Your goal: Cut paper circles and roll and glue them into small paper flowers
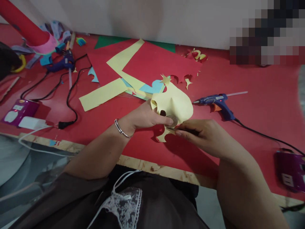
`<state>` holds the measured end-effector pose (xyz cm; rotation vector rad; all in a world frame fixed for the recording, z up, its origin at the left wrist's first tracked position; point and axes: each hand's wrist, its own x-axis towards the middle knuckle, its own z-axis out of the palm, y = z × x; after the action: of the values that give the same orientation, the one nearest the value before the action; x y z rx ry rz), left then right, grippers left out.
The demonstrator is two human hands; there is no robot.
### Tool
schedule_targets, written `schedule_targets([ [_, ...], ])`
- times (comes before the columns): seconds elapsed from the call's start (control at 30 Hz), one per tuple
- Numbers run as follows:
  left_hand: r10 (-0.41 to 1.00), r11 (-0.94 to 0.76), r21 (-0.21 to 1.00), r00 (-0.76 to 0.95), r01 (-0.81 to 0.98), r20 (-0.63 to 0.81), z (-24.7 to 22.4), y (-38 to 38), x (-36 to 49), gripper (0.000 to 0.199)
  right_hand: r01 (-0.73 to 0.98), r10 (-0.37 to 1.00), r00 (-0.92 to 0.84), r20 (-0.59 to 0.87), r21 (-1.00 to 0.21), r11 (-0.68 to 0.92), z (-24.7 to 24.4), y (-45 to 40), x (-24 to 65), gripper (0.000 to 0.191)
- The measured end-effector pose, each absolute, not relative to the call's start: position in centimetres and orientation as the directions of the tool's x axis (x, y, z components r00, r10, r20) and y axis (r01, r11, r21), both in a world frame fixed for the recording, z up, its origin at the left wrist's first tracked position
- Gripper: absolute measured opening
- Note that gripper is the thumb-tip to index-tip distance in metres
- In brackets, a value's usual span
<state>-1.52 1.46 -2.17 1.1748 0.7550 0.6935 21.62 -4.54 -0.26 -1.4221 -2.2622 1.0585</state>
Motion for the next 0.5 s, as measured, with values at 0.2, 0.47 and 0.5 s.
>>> schedule_targets([
  [0.2,0.786,0.233,0.971,0.599,-0.053,-0.156,-2.46,1.71,-1.76,0.039,0.680,0.859,-0.492,-0.139,-0.677,0.281,0.02,-4.55,21.63,0.033],
  [0.47,0.799,0.244,0.965,0.583,-0.094,-0.146,-2.44,1.82,-1.73,0.039,0.659,0.858,-0.502,-0.113,-0.692,0.295,-0.08,-4.52,21.46,0.037],
  [0.5,0.807,0.242,0.964,0.574,-0.105,-0.140,-2.33,1.81,-1.66,0.037,0.661,0.860,-0.497,-0.115,-0.693,0.289,-0.13,-4.51,21.48,0.038],
])
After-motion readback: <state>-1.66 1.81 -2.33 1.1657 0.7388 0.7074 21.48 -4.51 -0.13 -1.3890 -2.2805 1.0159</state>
